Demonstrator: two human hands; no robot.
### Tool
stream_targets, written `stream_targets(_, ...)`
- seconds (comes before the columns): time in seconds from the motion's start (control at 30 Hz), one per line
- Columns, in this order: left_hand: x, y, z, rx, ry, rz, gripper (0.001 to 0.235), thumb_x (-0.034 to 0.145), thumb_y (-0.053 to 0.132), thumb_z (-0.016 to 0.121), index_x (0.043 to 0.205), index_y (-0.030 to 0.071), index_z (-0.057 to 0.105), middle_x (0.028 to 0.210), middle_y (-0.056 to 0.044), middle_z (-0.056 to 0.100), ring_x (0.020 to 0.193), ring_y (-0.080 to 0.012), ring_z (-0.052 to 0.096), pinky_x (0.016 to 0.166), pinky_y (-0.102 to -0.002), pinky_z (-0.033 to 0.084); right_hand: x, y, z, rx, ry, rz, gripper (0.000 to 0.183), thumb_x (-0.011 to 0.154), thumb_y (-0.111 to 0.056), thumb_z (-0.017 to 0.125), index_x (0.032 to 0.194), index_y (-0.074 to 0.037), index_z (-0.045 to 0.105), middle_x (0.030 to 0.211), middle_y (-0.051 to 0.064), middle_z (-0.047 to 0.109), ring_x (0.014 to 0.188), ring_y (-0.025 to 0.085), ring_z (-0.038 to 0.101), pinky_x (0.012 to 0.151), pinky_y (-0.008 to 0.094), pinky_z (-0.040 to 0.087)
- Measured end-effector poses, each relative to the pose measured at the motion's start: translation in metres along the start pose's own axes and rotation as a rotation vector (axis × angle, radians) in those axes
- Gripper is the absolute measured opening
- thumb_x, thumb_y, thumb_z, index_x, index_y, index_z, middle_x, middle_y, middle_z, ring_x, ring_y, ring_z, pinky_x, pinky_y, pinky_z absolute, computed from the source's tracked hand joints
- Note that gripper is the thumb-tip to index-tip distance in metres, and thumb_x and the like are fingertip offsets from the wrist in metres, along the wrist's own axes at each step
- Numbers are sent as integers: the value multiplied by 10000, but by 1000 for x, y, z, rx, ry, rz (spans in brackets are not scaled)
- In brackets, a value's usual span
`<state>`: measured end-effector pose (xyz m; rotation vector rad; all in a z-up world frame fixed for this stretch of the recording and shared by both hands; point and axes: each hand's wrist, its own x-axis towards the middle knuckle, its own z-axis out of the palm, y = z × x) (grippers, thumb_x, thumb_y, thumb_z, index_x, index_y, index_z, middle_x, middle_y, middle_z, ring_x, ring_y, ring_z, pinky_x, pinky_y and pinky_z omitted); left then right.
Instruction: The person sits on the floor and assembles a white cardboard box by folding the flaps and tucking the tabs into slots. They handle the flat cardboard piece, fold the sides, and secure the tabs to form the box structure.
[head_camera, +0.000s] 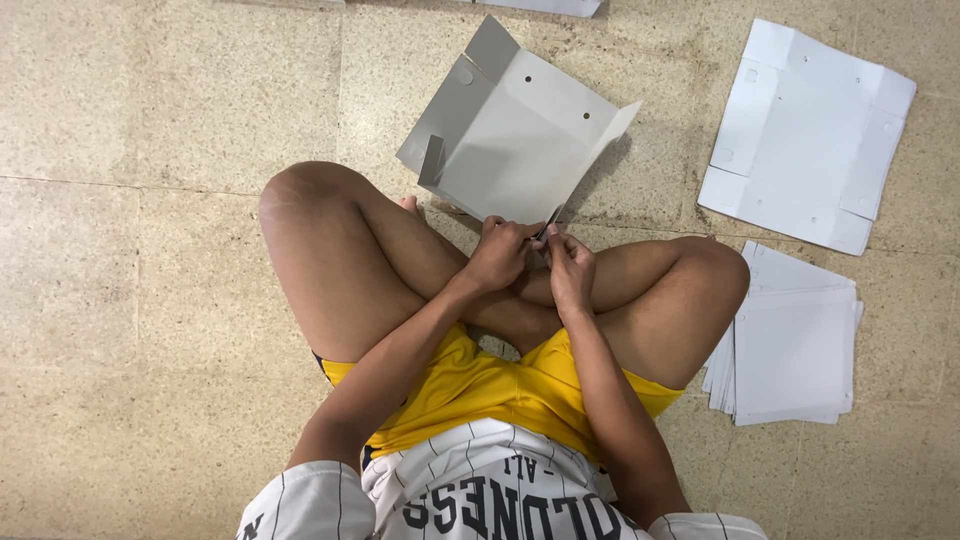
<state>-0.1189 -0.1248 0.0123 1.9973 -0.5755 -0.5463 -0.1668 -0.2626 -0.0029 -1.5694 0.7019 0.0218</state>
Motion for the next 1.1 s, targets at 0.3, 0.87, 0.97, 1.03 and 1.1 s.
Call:
stream_targets(0.3,5,-15,9,41,36,-4,376,1040,219,567,1361,27,606,1142,-151,738,1086,-308,696,1095,-525,304,28,55,-17,37,51,55,292,996,-301,684,992,-25,778,953,129,744,1012,179,636,931,404,525)
stream_targets(0.87,5,-8,2,68,103,7,262,986,175,612,1173,20,710,1009,-169,758,989,-362,715,1048,-540,361,-12,-19,6,204,55,116,236,957,-247,695,1046,-43,774,1047,66,682,1071,191,587,982,460,501)
stream_targets(0.97,5,-8,2,66,111,5,262,976,162,622,1171,9,709,1008,-171,761,975,-356,726,1038,-532,372,-4,-4,-1,179,46,101,277,960,-253,706,1079,-6,751,1158,135,667,1163,260,554,1007,512,458)
stream_targets(1.03,2,-5,2,69,115,5,273,971,142,630,1189,-7,701,1017,-173,762,967,-347,736,1031,-524,376,-2,-1,-7,170,38,77,349,965,-247,718,1126,62,720,1261,238,648,1258,353,518,1037,614,405)
stream_targets(1.1,0,0,0,64,98,-7,289,965,116,609,1217,3,694,1093,-166,758,1014,-341,734,1069,-506,347,-4,-7,-11,-60,-37,18,205,930,-209,746,1014,-28,795,1301,195,651,1205,364,602,965,520,527)
